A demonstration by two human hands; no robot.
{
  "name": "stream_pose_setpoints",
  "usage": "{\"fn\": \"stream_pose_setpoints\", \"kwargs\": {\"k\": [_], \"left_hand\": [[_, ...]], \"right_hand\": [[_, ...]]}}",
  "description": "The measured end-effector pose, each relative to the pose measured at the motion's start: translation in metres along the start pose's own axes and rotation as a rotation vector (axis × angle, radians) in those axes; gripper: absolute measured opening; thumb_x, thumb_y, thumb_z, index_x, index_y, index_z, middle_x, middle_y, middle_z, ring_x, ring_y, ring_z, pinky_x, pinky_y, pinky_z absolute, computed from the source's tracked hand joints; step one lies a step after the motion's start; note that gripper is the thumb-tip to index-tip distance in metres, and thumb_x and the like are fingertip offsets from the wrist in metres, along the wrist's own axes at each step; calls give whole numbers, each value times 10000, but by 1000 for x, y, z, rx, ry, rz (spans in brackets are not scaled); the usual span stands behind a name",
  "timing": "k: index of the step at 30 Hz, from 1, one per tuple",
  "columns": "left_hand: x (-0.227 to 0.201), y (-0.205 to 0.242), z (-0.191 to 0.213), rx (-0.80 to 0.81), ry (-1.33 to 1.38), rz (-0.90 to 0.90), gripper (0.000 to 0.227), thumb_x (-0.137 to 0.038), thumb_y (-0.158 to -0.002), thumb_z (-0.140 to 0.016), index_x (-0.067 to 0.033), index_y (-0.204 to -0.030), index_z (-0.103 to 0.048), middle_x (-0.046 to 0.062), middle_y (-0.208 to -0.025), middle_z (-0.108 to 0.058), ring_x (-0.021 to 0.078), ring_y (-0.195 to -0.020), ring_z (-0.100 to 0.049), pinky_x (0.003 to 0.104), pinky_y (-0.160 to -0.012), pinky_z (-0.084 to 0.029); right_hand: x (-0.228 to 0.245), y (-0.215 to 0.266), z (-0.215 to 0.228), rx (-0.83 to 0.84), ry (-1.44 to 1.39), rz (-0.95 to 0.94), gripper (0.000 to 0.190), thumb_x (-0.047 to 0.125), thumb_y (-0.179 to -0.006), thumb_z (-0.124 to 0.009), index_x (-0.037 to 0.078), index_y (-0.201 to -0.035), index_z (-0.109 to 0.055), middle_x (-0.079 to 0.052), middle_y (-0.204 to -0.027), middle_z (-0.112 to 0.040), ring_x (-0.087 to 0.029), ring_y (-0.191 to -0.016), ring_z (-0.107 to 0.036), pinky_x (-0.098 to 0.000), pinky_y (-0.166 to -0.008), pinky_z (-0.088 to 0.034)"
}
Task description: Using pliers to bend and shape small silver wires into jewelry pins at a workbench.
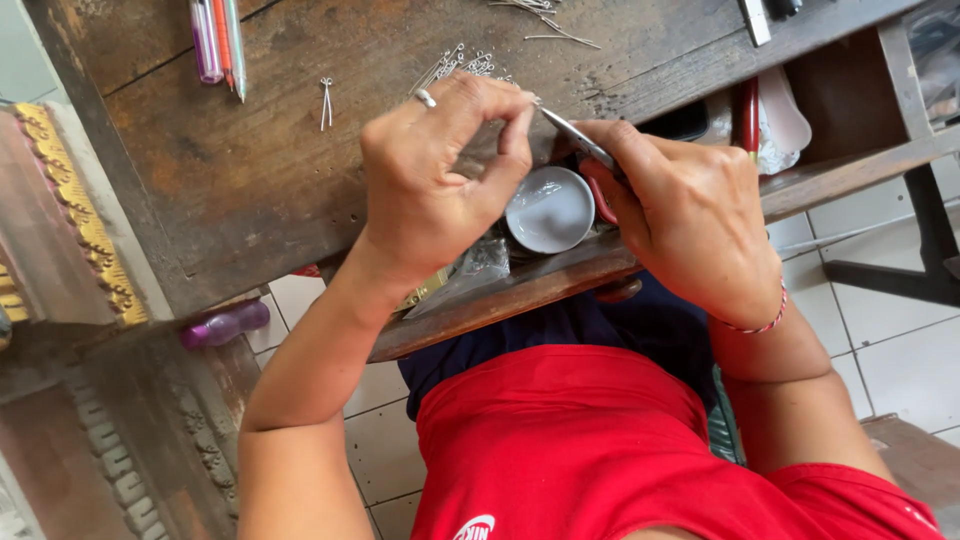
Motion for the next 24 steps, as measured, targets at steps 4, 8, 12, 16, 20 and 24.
{"fn": "stream_pose_setpoints", "kwargs": {"k": [4,8,12,16,20,24], "left_hand": [[14,0,30,-139,-169,-2,81,110,-988,-687,36,-1018,-672,152,-980,-751,296,-917,-775,376,-818,-598],[24,-1,53,-296,-222,70,54,92,-1001,-683,39,-1005,-669,162,-966,-761,288,-919,-786,365,-838,-602],[29,0,54,-305,-254,121,65,86,-995,-715,39,-1021,-679,164,-1004,-769,273,-934,-787,363,-842,-624],[33,0,52,-283,-272,140,69,84,-995,-719,31,-1025,-685,137,-989,-766,260,-904,-784,350,-824,-608],[35,1,52,-274,-265,157,66,76,-997,-710,23,-1030,-689,119,-974,-762,247,-882,-775,342,-809,-592],[33,-1,52,-247,-256,169,43,59,-1005,-695,19,-1021,-692,111,-966,-761,241,-874,-770,340,-798,-568]], "right_hand": [[-10,6,-13,-7,-395,-26,203,64,-1103,-591,36,-1278,-690,12,-719,-635,-161,-643,-603,-320,-642,-442],[-23,22,-20,-102,-663,-134,154,-57,-1021,-572,-47,-1110,-697,-39,-644,-616,-127,-610,-613,-253,-671,-497],[-28,15,-29,37,-650,-140,162,36,-1032,-584,16,-1129,-712,-11,-754,-697,-73,-576,-611,-203,-617,-480],[-26,14,-37,137,-625,-69,188,76,-1006,-602,20,-1148,-712,-25,-878,-743,-107,-650,-675,-226,-649,-507],[-27,16,-39,128,-615,-46,184,63,-988,-626,17,-1145,-709,-33,-892,-773,-106,-681,-724,-223,-657,-538],[-25,14,-41,127,-588,-24,180,65,-988,-648,27,-1153,-710,-10,-950,-778,-88,-702,-715,-222,-662,-538]]}}
Point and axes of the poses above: each hand's wrist, its own y-axis away from the middle knuckle, its own z-axis out of the back of the hand, x = y × z, the point moved 7 cm from there along -y, towards the middle knuckle
